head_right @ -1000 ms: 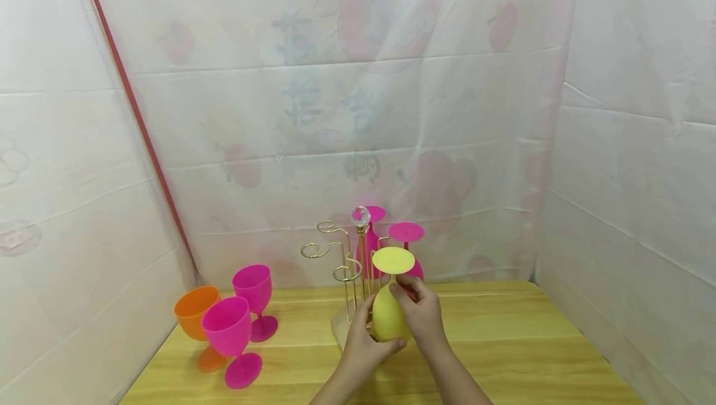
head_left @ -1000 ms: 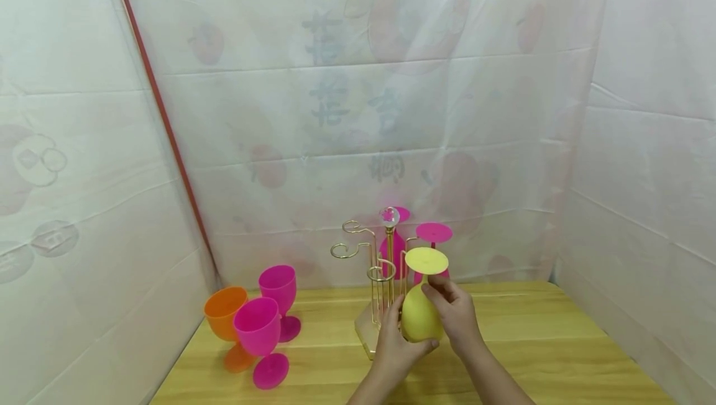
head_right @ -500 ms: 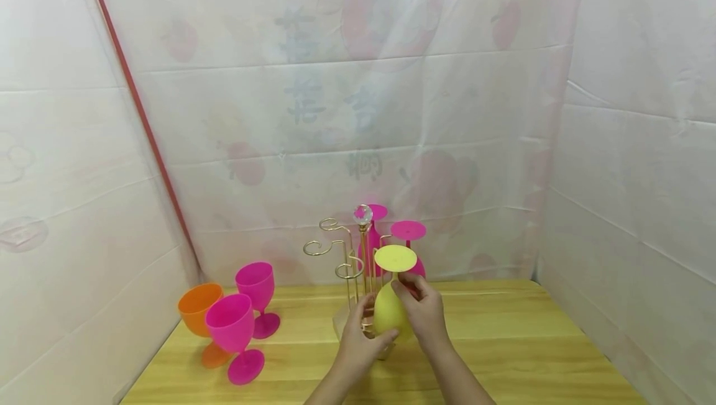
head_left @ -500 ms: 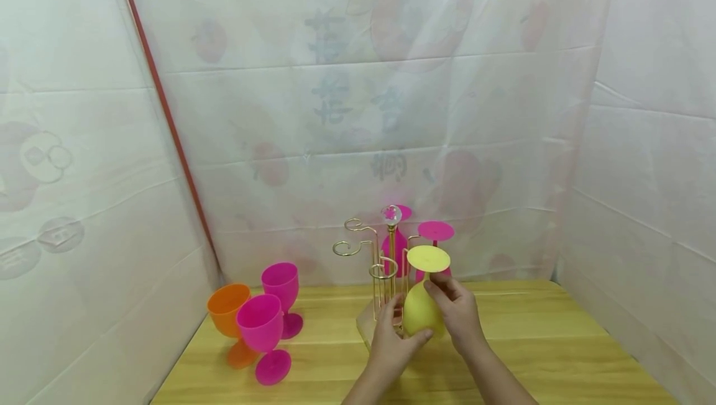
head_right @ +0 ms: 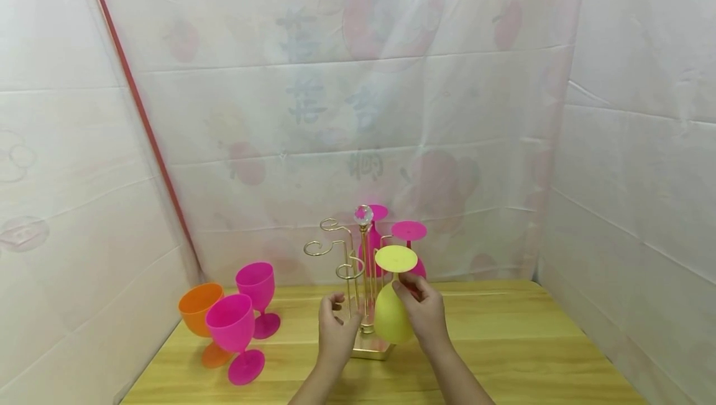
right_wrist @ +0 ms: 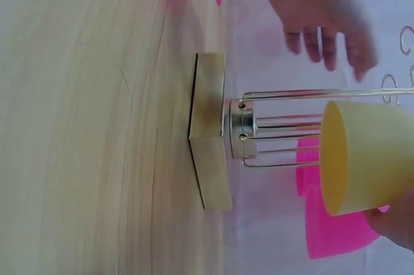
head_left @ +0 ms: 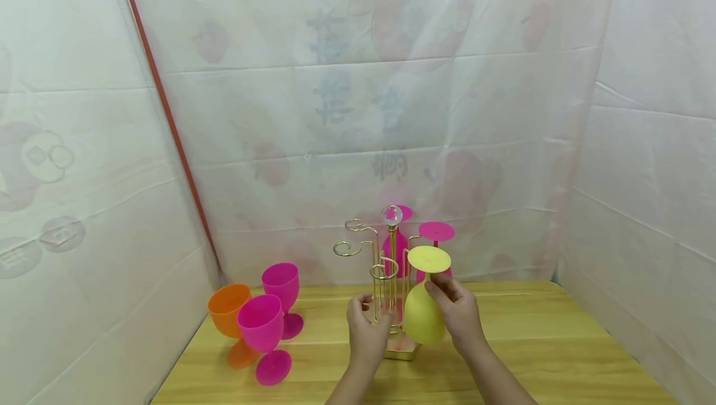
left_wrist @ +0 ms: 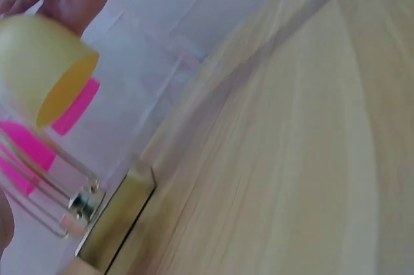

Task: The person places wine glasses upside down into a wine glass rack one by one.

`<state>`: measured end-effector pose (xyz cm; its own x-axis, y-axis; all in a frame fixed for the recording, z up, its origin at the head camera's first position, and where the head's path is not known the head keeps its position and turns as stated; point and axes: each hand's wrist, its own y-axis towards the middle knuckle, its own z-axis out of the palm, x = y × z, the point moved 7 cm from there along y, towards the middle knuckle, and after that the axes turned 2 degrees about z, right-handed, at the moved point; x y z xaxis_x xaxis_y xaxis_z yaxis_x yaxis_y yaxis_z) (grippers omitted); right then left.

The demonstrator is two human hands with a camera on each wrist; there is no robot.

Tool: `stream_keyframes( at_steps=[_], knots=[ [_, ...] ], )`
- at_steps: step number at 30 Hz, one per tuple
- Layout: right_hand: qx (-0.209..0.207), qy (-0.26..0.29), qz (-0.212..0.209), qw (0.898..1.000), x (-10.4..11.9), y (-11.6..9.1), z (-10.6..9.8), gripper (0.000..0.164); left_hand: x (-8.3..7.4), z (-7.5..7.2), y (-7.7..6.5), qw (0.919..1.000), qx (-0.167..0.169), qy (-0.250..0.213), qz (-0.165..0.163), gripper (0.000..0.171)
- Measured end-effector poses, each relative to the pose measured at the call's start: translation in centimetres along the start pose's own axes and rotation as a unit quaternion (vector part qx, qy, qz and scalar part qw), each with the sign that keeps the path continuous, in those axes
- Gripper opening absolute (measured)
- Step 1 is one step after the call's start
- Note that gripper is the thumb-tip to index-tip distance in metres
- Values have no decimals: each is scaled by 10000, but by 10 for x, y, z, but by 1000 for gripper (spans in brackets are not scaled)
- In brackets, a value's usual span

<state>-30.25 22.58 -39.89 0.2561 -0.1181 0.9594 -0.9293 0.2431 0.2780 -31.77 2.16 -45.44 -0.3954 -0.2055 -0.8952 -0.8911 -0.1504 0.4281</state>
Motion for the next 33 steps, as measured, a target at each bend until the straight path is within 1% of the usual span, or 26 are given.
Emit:
stream_keyframes(
  at_steps=[2, 3, 4, 6, 9, 11, 13, 16, 18, 20, 24, 29, 33],
  knots=[
    [-6, 5, -4, 10000, 0, 0, 0, 35, 9, 0, 4, 9997, 90, 64, -205, 62],
    [-4, 14, -5, 10000, 0, 0, -1, 35, 13, 1, 5, 9993, 191, 56, -331, 67],
    [-3, 5, 8, 10000, 0, 0, -1, 35, 17, 2, 7, 9985, 316, 35, -436, 72],
    [28, 19, 52, 10000, -1, 0, -1, 36, 25, 6, 8, 9959, 709, -128, -546, 78],
    [75, 43, 120, 9999, -2, -2, -2, 38, 32, 12, 10, 9895, 1260, -391, -593, 79],
    [99, 62, 150, 9998, -3, -2, -2, 39, 36, 13, 11, 9863, 1498, -473, -513, 80],
    [108, 90, 163, 9998, -3, -3, -1, 39, 37, 14, 13, 9860, 1558, -416, -417, 76],
    [101, 94, 157, 9998, -3, -4, -1, 38, 39, 14, 14, 9872, 1563, -163, -268, 73],
    [109, 92, 154, 9998, -3, -4, -1, 38, 40, 14, 15, 9874, 1574, 79, -168, 71],
    [111, 79, 154, 9998, -3, -5, -1, 37, 42, 14, 16, 9863, 1592, 419, -98, 68],
    [94, 33, 180, 9998, -4, -5, -1, 37, 41, 13, 17, 9814, 1689, 908, 45, 60],
    [95, -6, 174, 9998, -5, -4, -2, 38, 38, 13, 20, 9766, 1816, 1148, 106, 58],
    [120, -13, 124, 9998, -5, -4, -3, 39, 38, 11, 20, 9757, 1812, 1228, 134, 56]
  ],
)
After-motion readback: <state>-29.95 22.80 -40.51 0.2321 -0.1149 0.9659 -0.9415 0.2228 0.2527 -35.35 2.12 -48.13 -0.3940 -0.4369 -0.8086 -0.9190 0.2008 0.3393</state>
